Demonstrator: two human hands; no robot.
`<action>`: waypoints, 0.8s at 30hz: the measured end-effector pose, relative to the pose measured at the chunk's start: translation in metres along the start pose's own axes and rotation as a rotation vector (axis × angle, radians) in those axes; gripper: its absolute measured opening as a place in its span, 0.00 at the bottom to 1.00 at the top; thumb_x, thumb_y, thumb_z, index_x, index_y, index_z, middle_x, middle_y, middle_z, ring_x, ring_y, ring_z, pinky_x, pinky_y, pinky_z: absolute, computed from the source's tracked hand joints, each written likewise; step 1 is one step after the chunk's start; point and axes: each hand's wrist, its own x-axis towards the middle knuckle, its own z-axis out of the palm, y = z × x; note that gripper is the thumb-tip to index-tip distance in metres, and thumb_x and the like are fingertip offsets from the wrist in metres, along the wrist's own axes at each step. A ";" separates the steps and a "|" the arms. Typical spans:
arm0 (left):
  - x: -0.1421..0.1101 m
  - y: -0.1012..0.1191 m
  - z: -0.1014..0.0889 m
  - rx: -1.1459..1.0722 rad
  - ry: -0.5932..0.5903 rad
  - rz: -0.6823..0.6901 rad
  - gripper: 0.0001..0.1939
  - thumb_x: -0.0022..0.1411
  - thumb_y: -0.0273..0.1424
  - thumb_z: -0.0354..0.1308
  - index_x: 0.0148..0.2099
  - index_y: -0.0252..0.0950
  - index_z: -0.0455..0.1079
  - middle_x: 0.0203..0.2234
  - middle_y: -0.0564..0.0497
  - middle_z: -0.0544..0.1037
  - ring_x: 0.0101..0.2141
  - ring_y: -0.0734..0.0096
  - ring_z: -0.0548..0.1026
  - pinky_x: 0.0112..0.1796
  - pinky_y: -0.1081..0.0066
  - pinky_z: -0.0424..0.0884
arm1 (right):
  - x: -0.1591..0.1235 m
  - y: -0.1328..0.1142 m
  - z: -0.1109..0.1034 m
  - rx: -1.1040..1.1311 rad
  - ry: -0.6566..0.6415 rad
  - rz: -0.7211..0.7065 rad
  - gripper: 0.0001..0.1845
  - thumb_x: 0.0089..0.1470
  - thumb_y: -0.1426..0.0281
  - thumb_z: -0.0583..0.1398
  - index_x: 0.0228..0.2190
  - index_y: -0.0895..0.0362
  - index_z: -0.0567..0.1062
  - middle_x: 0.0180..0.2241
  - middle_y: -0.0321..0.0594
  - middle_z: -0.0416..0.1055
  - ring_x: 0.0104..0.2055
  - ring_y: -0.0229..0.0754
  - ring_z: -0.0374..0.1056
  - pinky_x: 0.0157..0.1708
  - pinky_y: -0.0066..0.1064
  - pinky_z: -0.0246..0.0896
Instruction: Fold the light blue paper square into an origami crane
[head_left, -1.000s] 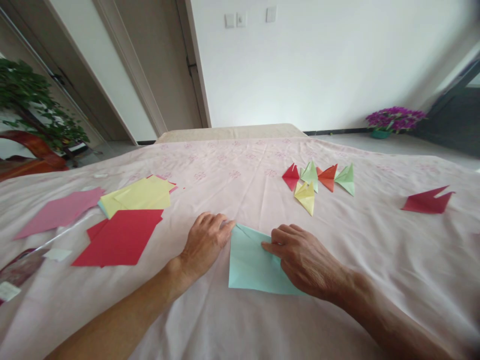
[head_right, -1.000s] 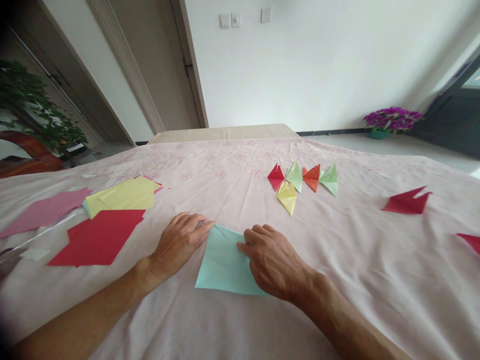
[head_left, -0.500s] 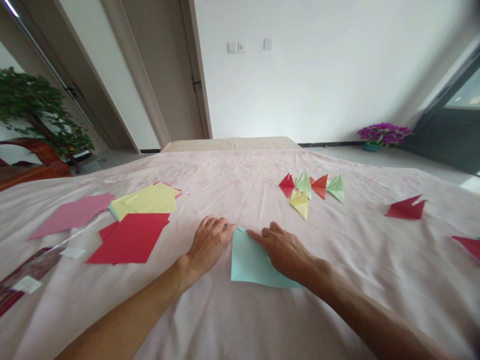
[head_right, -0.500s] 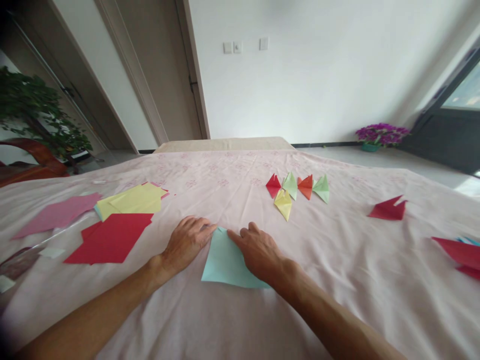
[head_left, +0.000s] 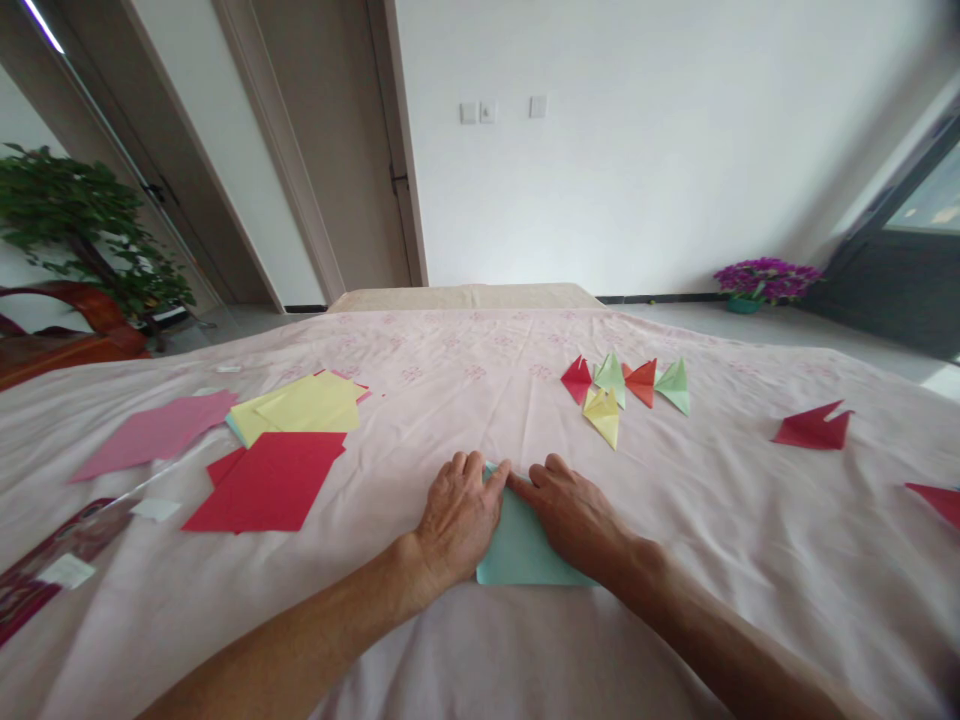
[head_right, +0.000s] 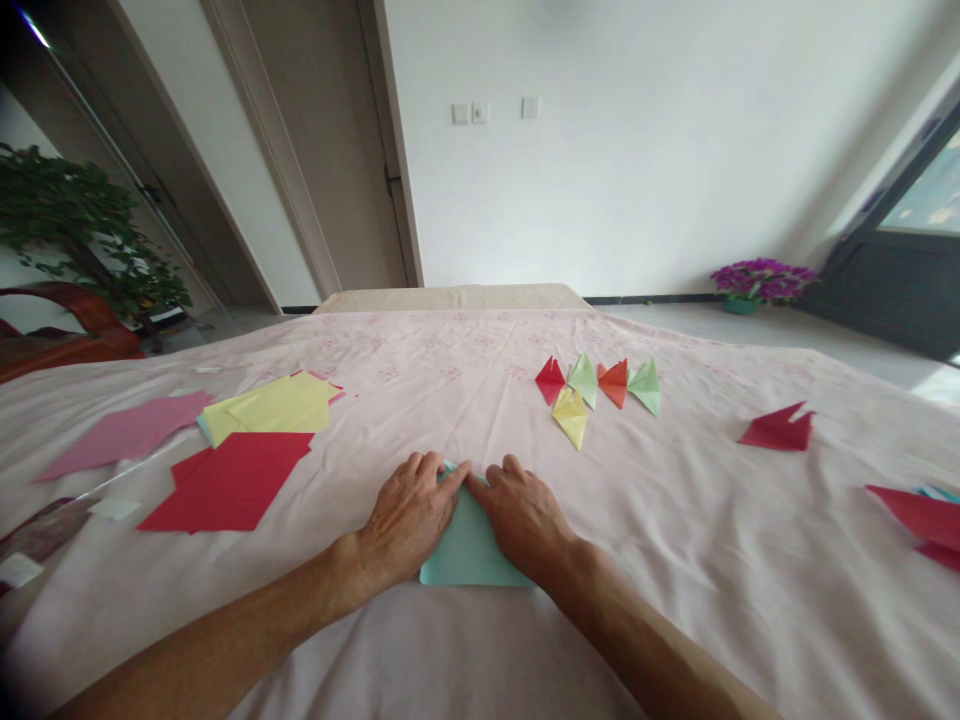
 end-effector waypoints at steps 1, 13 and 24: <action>0.000 -0.001 0.001 -0.004 -0.009 -0.006 0.20 0.66 0.29 0.49 0.60 0.41 0.61 0.39 0.45 0.69 0.42 0.59 0.68 0.42 0.61 0.68 | 0.000 0.000 0.000 0.004 0.000 0.004 0.24 0.58 0.78 0.52 0.55 0.50 0.64 0.36 0.41 0.69 0.39 0.45 0.58 0.29 0.32 0.51; -0.005 -0.015 0.000 -0.028 -0.079 -0.011 0.23 0.65 0.36 0.52 0.61 0.44 0.59 0.42 0.46 0.67 0.43 0.60 0.66 0.45 0.60 0.67 | -0.001 0.003 0.003 0.054 0.020 -0.008 0.29 0.57 0.78 0.51 0.59 0.48 0.60 0.35 0.41 0.68 0.39 0.46 0.58 0.29 0.32 0.49; -0.009 -0.016 0.000 0.041 -0.082 -0.037 0.23 0.65 0.37 0.52 0.61 0.41 0.60 0.42 0.45 0.68 0.43 0.59 0.66 0.44 0.60 0.67 | -0.002 0.003 0.001 0.064 0.013 -0.007 0.28 0.59 0.77 0.50 0.59 0.49 0.59 0.36 0.41 0.68 0.39 0.45 0.57 0.31 0.32 0.52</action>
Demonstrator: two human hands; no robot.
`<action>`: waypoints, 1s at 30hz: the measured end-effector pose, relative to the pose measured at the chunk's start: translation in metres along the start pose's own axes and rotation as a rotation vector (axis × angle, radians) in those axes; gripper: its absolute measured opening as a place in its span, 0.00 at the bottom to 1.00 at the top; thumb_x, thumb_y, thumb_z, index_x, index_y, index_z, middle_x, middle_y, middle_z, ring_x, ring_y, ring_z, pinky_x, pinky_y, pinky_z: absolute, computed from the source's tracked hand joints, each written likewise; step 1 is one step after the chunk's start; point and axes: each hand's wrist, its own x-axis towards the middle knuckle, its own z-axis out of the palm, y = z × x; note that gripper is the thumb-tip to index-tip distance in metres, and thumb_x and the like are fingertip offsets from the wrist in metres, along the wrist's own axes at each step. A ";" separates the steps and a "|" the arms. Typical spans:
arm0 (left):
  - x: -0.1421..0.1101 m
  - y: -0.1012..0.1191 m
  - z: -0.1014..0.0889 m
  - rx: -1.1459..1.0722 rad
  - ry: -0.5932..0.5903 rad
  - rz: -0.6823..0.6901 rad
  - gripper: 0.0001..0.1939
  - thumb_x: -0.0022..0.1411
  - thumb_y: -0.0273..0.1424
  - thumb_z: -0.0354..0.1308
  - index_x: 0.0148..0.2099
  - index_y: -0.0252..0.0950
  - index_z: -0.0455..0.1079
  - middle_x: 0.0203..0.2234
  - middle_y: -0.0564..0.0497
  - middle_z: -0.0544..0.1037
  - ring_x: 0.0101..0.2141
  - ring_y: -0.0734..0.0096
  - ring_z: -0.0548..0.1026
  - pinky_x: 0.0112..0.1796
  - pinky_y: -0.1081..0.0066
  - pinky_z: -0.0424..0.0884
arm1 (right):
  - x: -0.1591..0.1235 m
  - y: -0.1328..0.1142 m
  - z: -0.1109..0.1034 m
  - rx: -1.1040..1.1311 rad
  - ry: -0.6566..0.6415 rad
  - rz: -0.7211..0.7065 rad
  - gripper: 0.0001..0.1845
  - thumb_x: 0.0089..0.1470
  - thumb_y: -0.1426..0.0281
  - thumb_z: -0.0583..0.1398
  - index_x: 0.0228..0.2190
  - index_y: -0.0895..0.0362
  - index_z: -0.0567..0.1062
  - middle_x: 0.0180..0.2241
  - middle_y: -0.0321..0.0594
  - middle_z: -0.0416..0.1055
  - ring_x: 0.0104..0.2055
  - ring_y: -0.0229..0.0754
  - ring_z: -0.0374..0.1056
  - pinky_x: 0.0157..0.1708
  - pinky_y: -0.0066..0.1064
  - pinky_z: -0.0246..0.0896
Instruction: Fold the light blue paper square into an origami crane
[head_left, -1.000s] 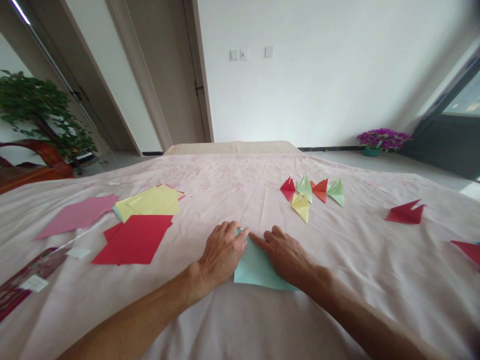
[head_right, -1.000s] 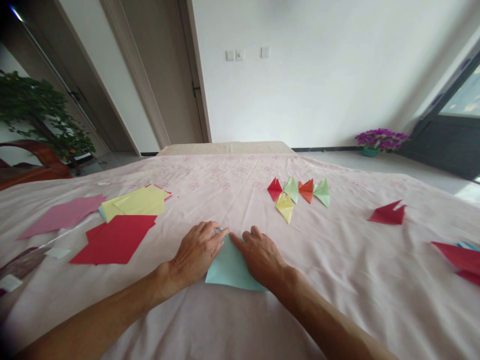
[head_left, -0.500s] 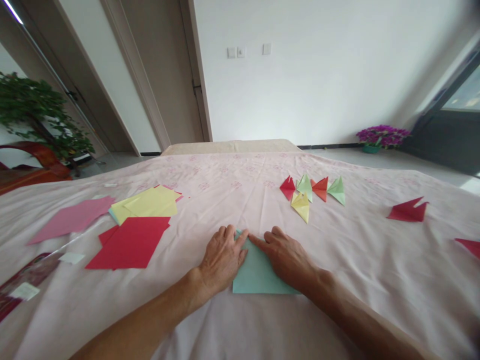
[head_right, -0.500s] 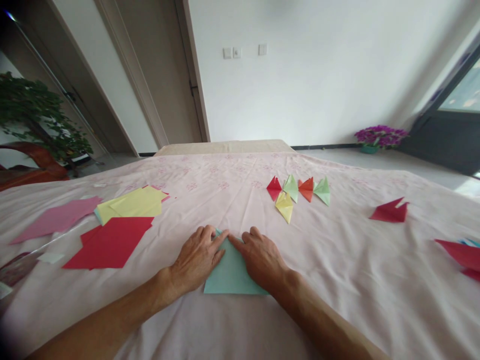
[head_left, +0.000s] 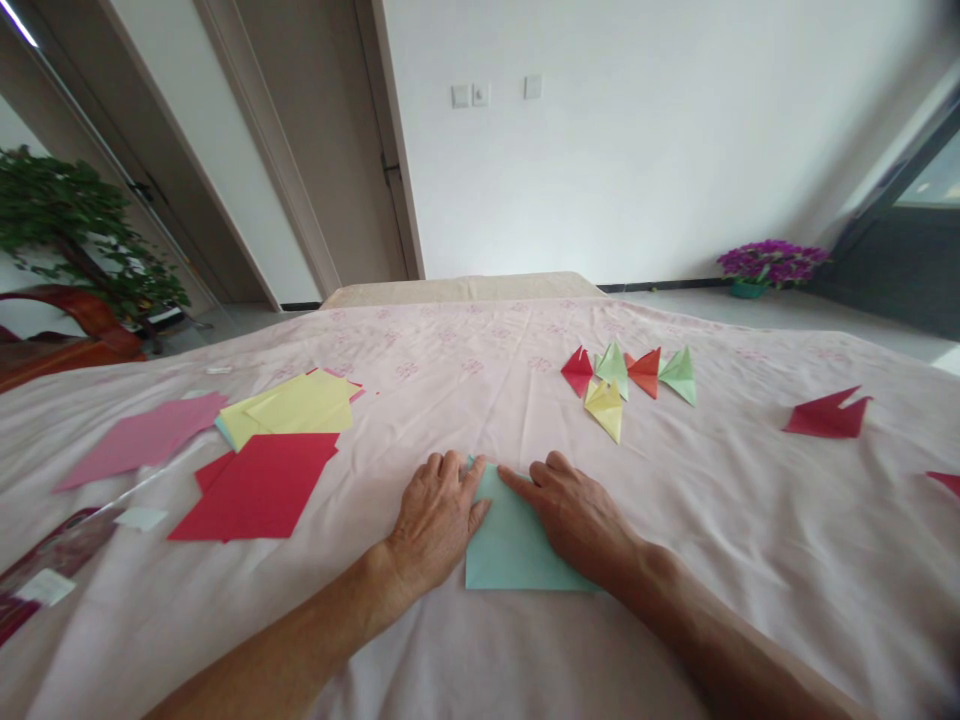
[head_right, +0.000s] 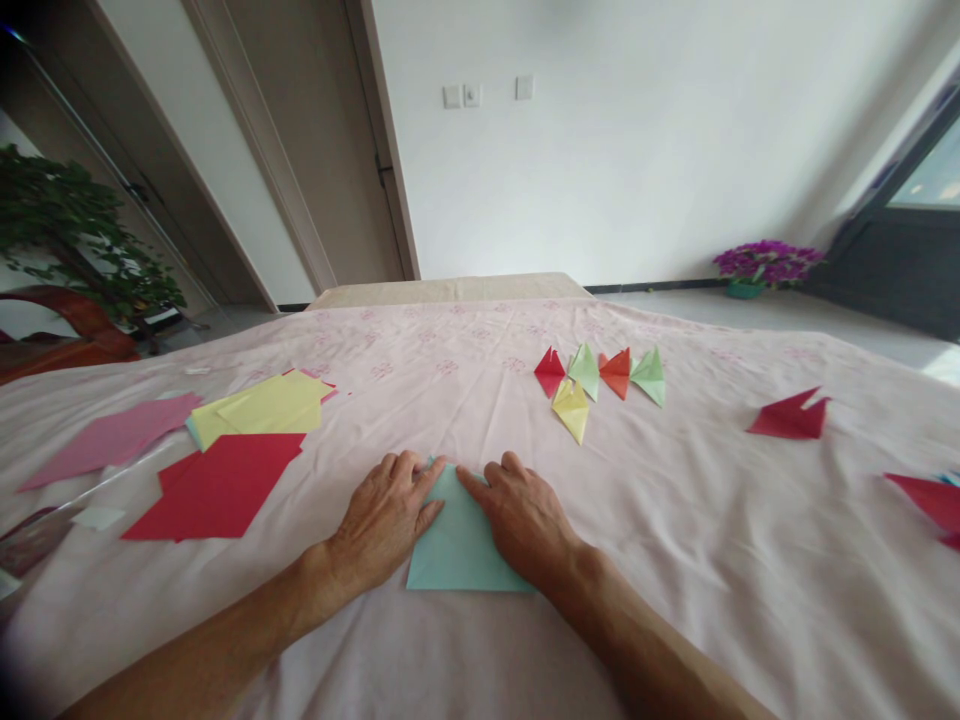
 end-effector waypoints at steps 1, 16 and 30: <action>0.000 0.000 0.001 0.006 0.006 -0.003 0.23 0.65 0.37 0.52 0.61 0.40 0.60 0.42 0.45 0.68 0.43 0.58 0.66 0.44 0.60 0.67 | 0.000 0.000 0.000 0.000 0.000 0.002 0.28 0.59 0.77 0.50 0.59 0.49 0.59 0.36 0.42 0.68 0.39 0.45 0.57 0.31 0.32 0.52; 0.002 -0.013 0.017 0.017 0.092 0.161 0.25 0.67 0.38 0.49 0.61 0.30 0.60 0.62 0.41 0.60 0.62 0.54 0.54 0.60 0.57 0.53 | 0.000 0.001 0.004 0.026 0.023 -0.004 0.27 0.59 0.77 0.50 0.59 0.50 0.61 0.35 0.41 0.67 0.38 0.45 0.57 0.32 0.33 0.51; 0.002 -0.010 0.015 -0.009 0.103 0.165 0.23 0.66 0.34 0.50 0.60 0.28 0.60 0.55 0.39 0.67 0.57 0.55 0.61 0.58 0.59 0.57 | 0.001 0.000 0.005 -0.011 0.016 -0.006 0.27 0.59 0.76 0.51 0.59 0.50 0.59 0.36 0.41 0.67 0.39 0.45 0.57 0.32 0.33 0.52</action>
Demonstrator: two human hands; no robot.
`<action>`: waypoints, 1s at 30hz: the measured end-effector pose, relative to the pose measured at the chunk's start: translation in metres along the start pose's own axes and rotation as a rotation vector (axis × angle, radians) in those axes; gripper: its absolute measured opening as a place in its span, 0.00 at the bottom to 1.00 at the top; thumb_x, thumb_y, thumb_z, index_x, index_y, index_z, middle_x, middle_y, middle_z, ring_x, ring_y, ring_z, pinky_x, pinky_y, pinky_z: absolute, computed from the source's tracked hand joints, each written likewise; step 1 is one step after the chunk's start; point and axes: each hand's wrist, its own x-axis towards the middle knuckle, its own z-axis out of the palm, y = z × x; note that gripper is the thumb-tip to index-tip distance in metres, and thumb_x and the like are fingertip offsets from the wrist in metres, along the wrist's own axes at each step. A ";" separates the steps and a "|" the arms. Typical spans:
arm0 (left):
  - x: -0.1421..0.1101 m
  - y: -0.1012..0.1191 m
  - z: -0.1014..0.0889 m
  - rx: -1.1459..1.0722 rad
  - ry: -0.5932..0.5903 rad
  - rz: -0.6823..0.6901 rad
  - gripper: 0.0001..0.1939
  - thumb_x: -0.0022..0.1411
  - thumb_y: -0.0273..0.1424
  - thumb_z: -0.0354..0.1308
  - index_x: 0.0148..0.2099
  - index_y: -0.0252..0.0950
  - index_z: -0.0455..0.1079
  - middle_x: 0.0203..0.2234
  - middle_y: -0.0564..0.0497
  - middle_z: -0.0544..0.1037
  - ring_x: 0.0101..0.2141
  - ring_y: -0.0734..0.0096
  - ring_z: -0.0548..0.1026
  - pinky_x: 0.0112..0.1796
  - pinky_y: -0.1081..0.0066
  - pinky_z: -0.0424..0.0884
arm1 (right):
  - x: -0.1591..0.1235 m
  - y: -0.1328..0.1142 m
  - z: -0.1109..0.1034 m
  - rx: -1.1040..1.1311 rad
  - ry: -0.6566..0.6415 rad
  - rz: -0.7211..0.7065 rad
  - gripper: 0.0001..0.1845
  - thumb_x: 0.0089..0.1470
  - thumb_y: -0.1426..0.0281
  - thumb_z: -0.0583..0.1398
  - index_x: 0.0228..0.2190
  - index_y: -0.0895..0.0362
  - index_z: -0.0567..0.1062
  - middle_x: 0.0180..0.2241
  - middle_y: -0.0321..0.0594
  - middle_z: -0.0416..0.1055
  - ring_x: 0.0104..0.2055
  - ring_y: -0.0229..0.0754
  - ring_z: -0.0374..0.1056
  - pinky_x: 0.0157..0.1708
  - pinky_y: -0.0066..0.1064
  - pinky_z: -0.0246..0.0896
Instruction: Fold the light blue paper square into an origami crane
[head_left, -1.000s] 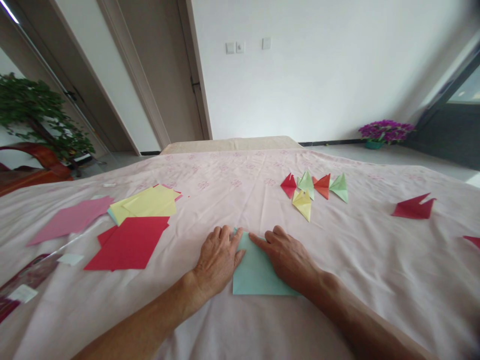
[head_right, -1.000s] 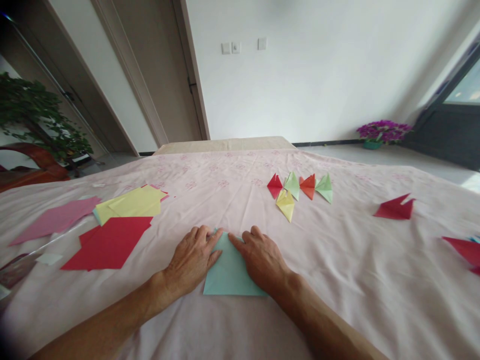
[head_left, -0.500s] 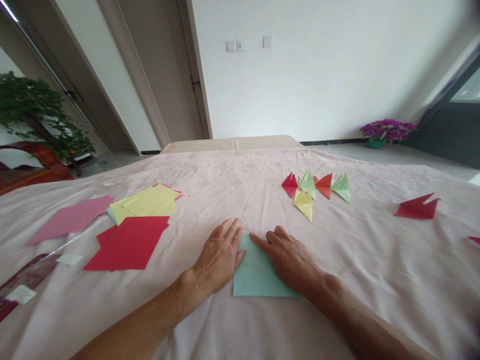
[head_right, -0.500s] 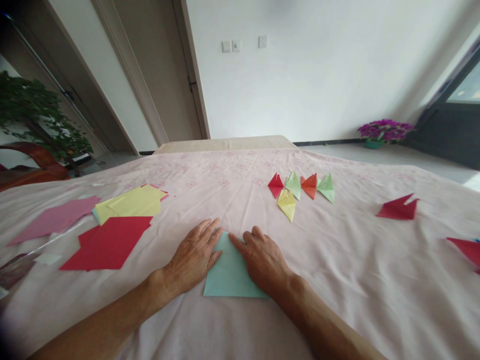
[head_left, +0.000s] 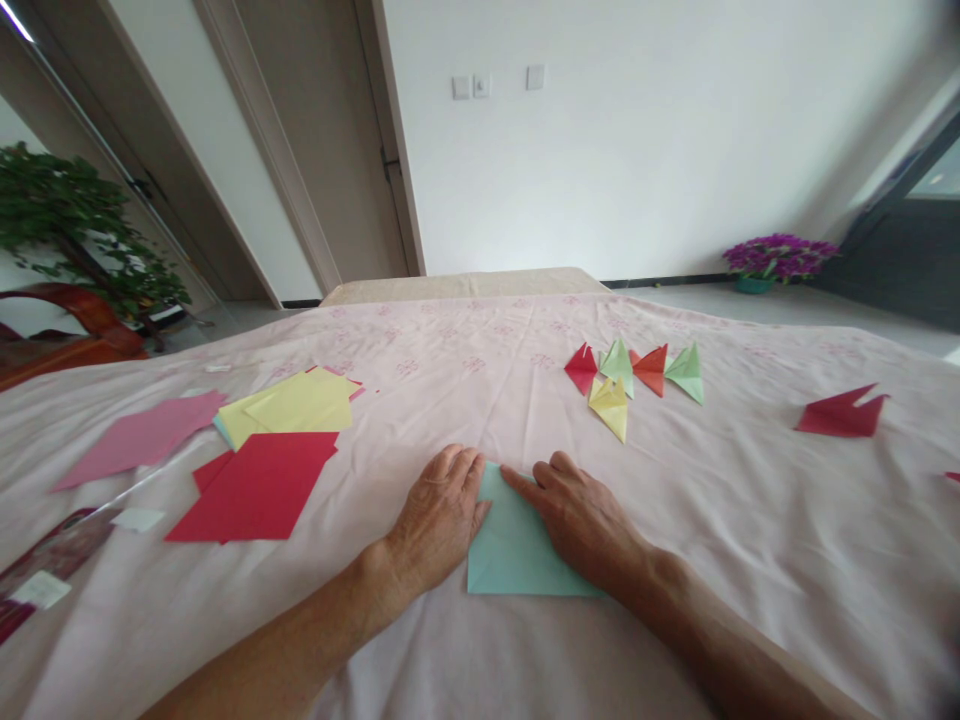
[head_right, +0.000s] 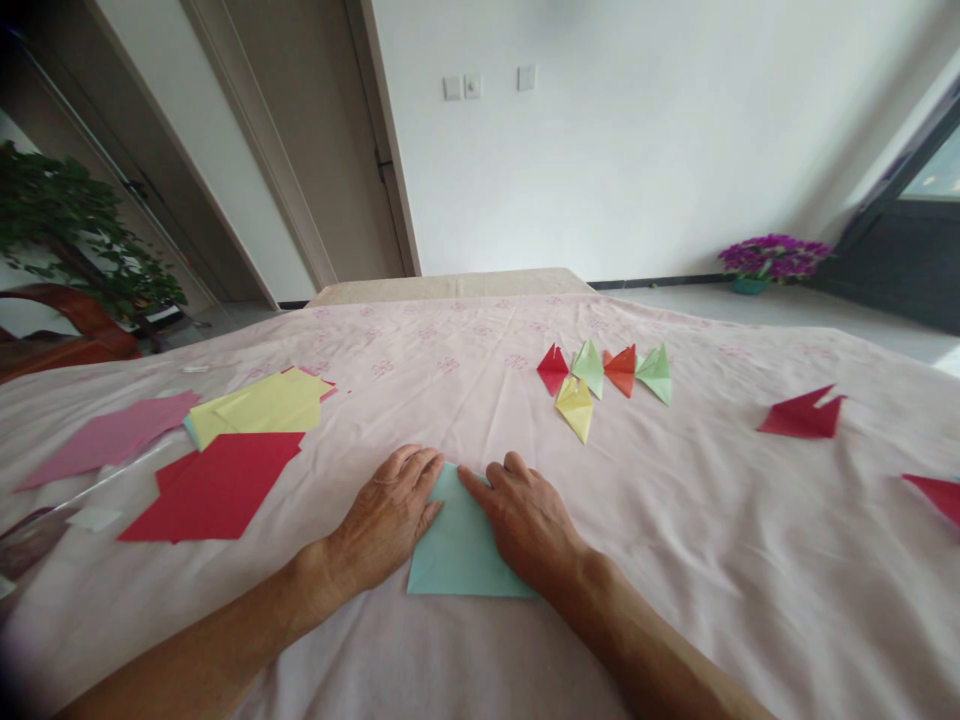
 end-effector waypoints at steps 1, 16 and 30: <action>0.000 0.000 0.001 0.000 0.004 0.002 0.23 0.66 0.35 0.49 0.60 0.29 0.59 0.55 0.39 0.67 0.57 0.55 0.61 0.58 0.58 0.57 | 0.000 0.000 0.000 0.001 0.002 0.000 0.27 0.59 0.76 0.51 0.59 0.50 0.59 0.36 0.41 0.67 0.39 0.45 0.57 0.32 0.33 0.52; 0.001 0.002 0.001 0.073 -0.002 0.032 0.22 0.67 0.34 0.48 0.60 0.29 0.60 0.53 0.39 0.70 0.57 0.55 0.62 0.56 0.57 0.59 | 0.000 0.000 0.001 -0.005 -0.007 -0.005 0.26 0.59 0.76 0.51 0.59 0.52 0.60 0.36 0.42 0.67 0.39 0.45 0.57 0.33 0.33 0.54; 0.001 0.002 -0.005 0.030 -0.042 0.008 0.23 0.66 0.35 0.52 0.61 0.37 0.60 0.53 0.43 0.70 0.53 0.59 0.67 0.59 0.53 0.53 | -0.008 0.004 -0.002 -0.095 -0.016 -0.017 0.27 0.59 0.76 0.52 0.59 0.52 0.60 0.38 0.43 0.67 0.39 0.46 0.58 0.33 0.34 0.54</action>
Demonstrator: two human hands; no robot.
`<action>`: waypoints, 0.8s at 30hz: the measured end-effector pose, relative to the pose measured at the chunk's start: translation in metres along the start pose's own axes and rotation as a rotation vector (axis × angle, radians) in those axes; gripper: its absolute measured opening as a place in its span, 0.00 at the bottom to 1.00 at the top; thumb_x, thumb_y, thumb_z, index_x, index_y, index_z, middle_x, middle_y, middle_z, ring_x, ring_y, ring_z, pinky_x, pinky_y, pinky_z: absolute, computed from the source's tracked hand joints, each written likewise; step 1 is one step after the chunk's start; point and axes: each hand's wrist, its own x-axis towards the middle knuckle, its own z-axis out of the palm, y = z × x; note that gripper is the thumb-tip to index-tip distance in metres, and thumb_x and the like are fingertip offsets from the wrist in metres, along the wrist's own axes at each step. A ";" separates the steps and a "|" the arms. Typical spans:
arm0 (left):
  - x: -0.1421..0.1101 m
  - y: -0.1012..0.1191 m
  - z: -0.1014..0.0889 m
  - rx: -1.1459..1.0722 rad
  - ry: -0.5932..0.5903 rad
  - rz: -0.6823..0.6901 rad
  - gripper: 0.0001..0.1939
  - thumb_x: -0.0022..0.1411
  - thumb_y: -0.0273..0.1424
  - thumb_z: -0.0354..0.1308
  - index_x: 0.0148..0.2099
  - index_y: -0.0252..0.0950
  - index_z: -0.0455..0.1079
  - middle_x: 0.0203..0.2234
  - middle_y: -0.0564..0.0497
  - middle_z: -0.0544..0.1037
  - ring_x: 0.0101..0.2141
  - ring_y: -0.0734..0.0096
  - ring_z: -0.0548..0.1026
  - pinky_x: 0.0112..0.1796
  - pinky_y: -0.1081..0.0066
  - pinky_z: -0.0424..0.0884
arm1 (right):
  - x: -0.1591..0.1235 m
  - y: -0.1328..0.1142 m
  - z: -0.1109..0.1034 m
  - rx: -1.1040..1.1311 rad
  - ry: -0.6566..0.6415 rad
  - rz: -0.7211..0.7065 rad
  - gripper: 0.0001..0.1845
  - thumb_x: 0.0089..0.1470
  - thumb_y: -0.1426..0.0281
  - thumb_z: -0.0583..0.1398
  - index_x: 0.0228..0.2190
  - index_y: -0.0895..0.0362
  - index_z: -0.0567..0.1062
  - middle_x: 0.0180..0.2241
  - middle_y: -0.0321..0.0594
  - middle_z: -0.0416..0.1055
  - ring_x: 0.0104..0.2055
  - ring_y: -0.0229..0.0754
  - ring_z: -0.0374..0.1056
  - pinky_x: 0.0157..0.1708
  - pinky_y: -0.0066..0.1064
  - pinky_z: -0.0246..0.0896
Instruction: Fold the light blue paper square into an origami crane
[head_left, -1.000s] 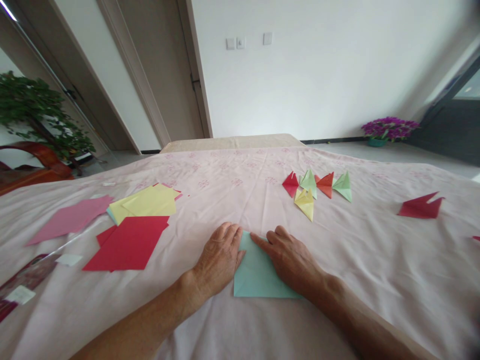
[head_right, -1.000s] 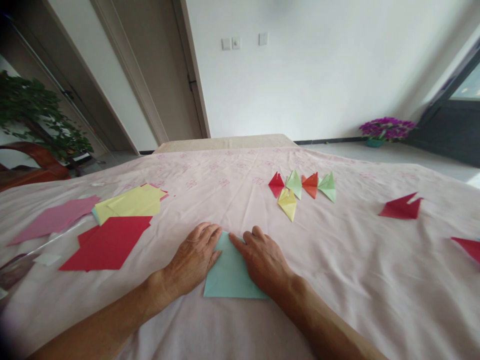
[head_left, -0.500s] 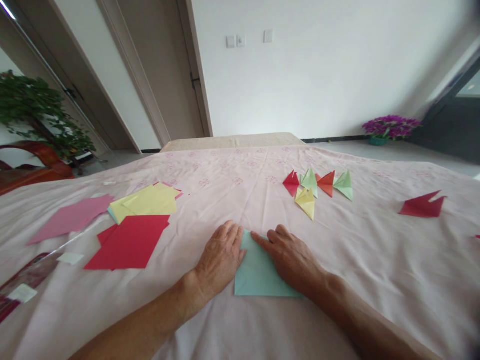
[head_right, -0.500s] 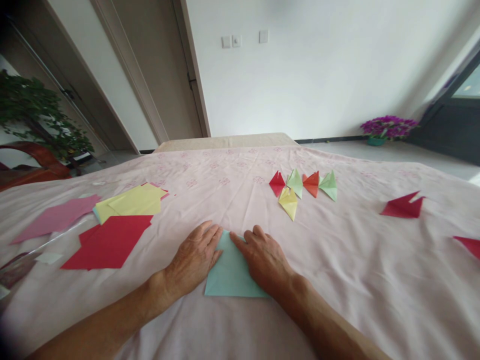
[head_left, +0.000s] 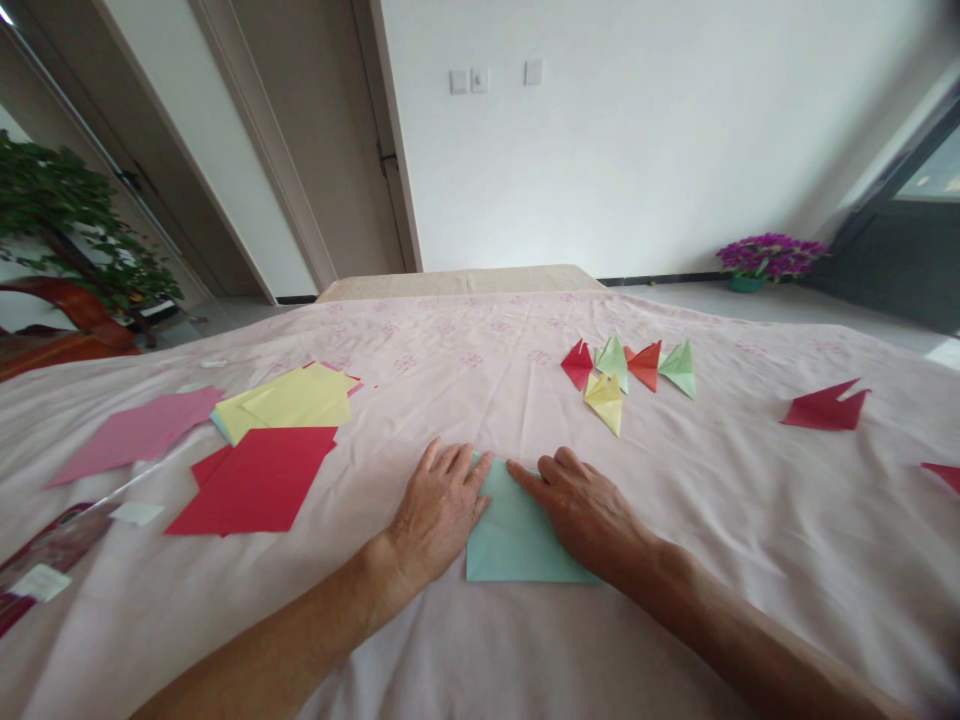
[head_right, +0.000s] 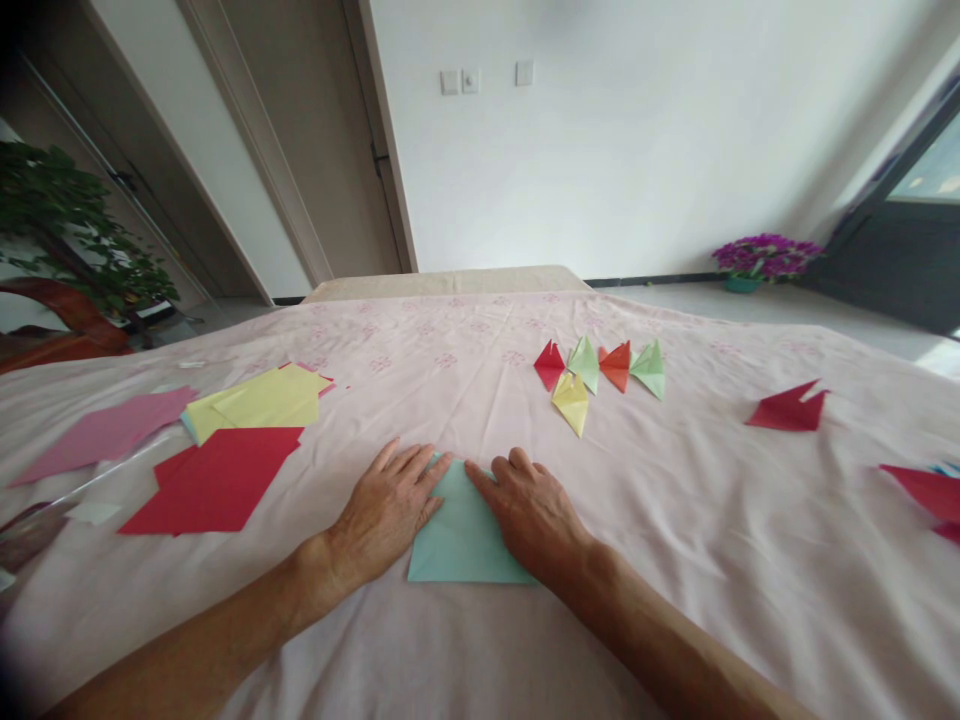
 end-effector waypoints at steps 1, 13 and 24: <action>-0.001 0.000 0.000 0.005 0.001 -0.004 0.23 0.65 0.36 0.52 0.61 0.37 0.60 0.53 0.43 0.70 0.54 0.58 0.67 0.59 0.53 0.53 | -0.003 0.001 -0.001 -0.018 0.000 0.010 0.27 0.59 0.76 0.52 0.59 0.52 0.60 0.38 0.43 0.68 0.39 0.46 0.58 0.34 0.34 0.54; -0.010 -0.018 -0.010 -0.047 -0.076 0.103 0.25 0.65 0.40 0.53 0.62 0.43 0.60 0.59 0.44 0.66 0.58 0.55 0.63 0.59 0.49 0.51 | -0.056 -0.013 -0.031 -0.193 0.022 0.140 0.24 0.55 0.82 0.51 0.50 0.54 0.71 0.49 0.48 0.69 0.50 0.54 0.63 0.46 0.47 0.59; -0.027 -0.060 0.005 -0.600 0.042 -0.013 0.29 0.60 0.19 0.47 0.63 0.41 0.59 0.60 0.49 0.66 0.60 0.70 0.62 0.60 0.64 0.58 | -0.042 -0.042 -0.006 0.151 0.022 -0.057 0.33 0.53 0.82 0.49 0.59 0.52 0.63 0.62 0.44 0.59 0.64 0.52 0.52 0.62 0.53 0.44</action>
